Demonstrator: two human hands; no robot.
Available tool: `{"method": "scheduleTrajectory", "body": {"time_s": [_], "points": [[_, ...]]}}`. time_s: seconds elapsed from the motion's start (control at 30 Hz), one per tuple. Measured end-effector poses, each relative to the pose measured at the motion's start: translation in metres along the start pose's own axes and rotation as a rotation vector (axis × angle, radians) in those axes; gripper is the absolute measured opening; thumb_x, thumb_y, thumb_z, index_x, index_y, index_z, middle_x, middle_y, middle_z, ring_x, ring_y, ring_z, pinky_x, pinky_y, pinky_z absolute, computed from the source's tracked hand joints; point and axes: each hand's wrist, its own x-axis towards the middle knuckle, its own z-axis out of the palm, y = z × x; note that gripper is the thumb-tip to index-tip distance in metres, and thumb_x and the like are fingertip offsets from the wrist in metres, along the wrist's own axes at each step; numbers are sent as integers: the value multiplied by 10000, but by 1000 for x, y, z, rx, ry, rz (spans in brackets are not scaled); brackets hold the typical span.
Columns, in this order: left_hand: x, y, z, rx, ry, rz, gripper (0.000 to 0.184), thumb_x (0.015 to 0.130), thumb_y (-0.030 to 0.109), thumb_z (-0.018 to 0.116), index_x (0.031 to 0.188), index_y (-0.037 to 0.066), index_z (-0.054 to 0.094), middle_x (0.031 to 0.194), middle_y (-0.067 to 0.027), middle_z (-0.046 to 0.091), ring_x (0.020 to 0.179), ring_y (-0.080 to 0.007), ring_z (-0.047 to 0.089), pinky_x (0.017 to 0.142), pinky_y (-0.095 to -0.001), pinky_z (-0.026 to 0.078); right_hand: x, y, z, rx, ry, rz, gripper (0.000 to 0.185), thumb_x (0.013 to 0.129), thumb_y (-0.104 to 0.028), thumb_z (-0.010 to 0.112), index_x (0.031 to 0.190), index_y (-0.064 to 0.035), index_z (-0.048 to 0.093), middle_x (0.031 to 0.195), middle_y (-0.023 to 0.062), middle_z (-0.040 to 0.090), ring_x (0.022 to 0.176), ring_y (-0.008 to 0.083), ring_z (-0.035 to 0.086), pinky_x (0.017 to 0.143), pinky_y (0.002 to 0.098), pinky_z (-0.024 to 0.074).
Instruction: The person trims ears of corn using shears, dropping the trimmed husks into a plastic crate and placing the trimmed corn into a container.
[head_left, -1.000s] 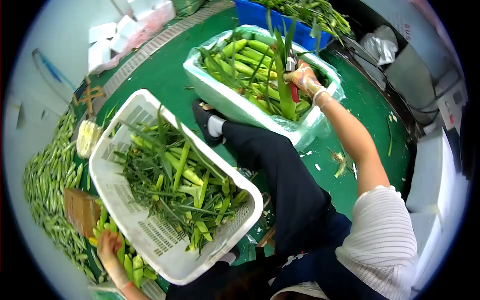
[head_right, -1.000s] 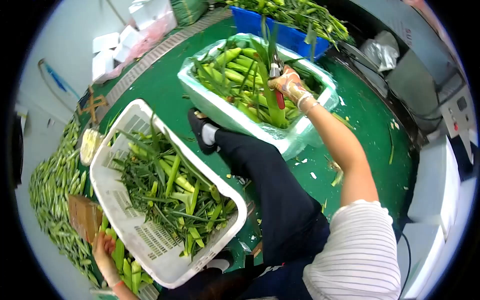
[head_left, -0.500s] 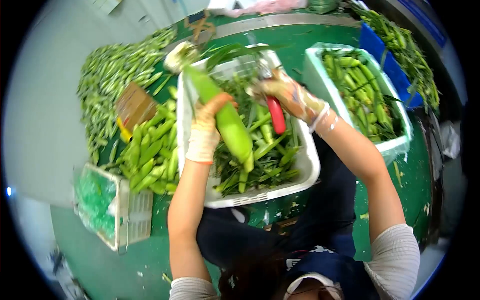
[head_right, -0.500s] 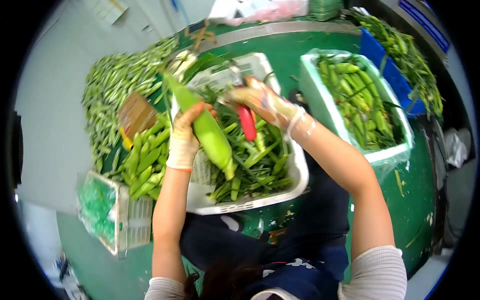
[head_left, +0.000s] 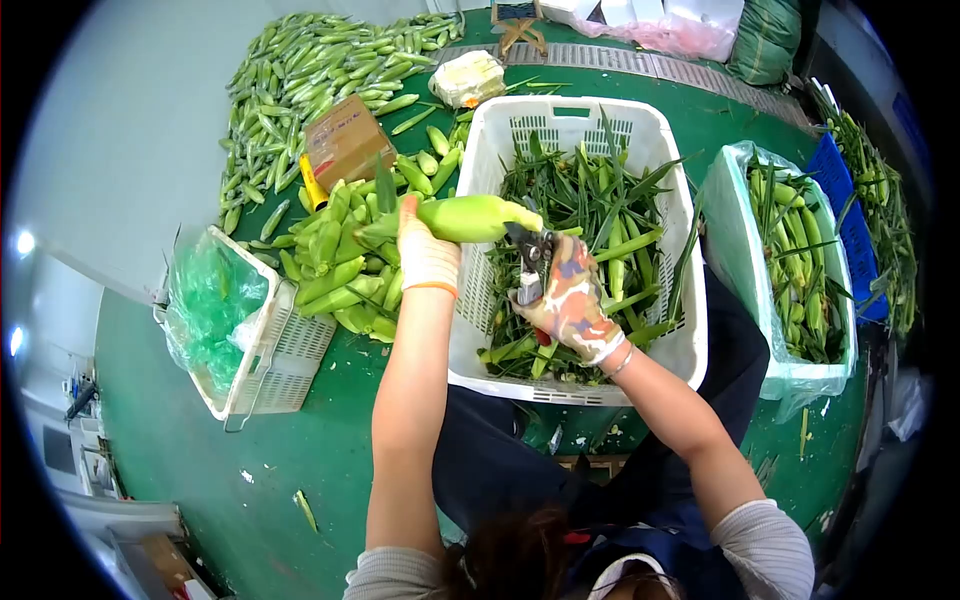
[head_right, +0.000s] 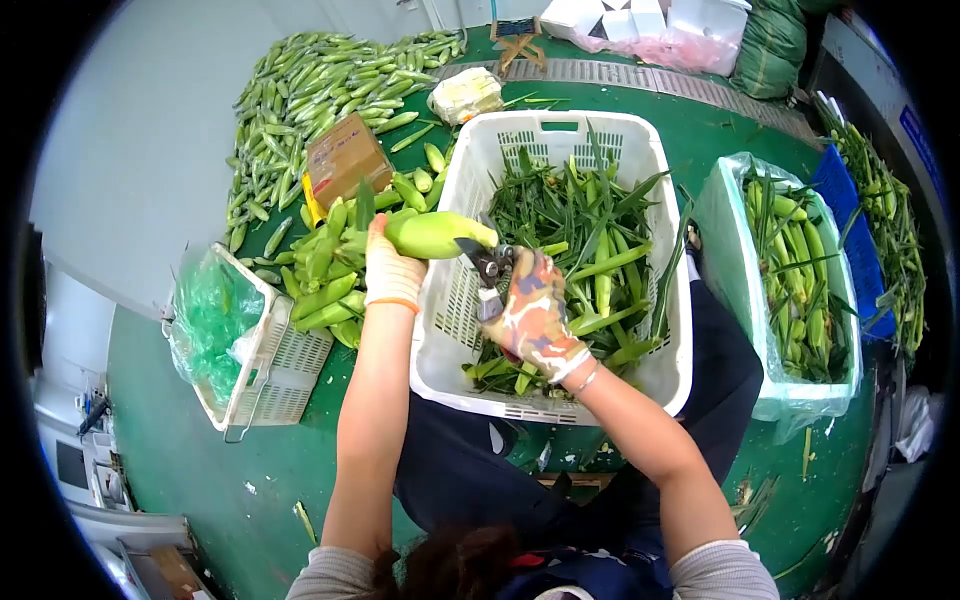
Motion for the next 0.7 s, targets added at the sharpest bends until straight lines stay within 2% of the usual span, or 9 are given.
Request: {"method": "scheduleTrajectory", "body": {"time_s": [0.07,0.17,0.2,0.23,0.3,0.37,0.5,0.57,0.7], "points": [[-13,-11,8,1,122,31,361,835,282,668,1081,47,549,1014,-100,592,907,-260,547,873,-428,461,7,-1,-1,143,42,-88,498,698,-272,696,995,40,445,855,226,550,799,383,562,728,413,474],[-8,-9,6,73,-13,182,408,804,277,704,1099,41,552,993,-101,592,878,-256,560,839,-412,476,-15,6,-1,331,-119,297,394,687,-248,724,896,2,504,685,185,592,639,362,596,620,397,497],[-2,-2,5,174,-16,150,485,759,281,748,1099,0,547,939,-101,611,809,-246,577,787,-375,491,-24,9,-6,354,-177,351,347,705,-246,723,889,-16,539,626,125,585,604,296,600,593,371,489],[3,5,5,172,-18,159,485,759,281,748,1099,0,547,939,-101,611,809,-246,577,787,-375,491,-28,13,-17,678,-435,665,367,736,-239,712,972,-14,544,658,58,571,611,216,573,587,338,475],[-4,14,13,1065,-264,516,546,745,289,765,1103,-49,531,905,-100,637,760,-241,589,730,-332,495,-35,28,-23,750,-487,597,378,774,-249,695,1011,-11,520,727,32,550,671,171,548,620,311,465],[-20,9,18,1419,-466,554,693,732,297,786,1197,-90,448,954,-125,660,823,-208,612,750,-291,487,-26,35,-45,413,-605,386,555,728,-381,733,1040,-6,468,818,110,556,777,216,543,720,344,458],[-38,-14,13,1505,-652,498,886,746,363,770,1328,-126,317,1046,-173,656,970,-207,615,856,-265,464,-7,52,-58,398,-706,319,767,673,-474,747,1119,66,435,931,203,585,871,282,562,790,343,459],[-50,-19,8,1444,-721,245,796,772,255,757,1317,-140,331,1102,-105,627,989,-140,571,876,-263,450,4,61,-60,387,-763,345,805,704,-410,765,1244,48,382,1002,156,565,936,214,521,836,329,442],[-60,-19,2,1612,-896,241,757,794,239,736,1314,-138,335,1084,-101,639,954,-143,589,880,-258,454,31,67,-71,479,-906,246,699,704,-354,794,1189,4,440,969,86,554,925,159,508,798,302,444]]}}
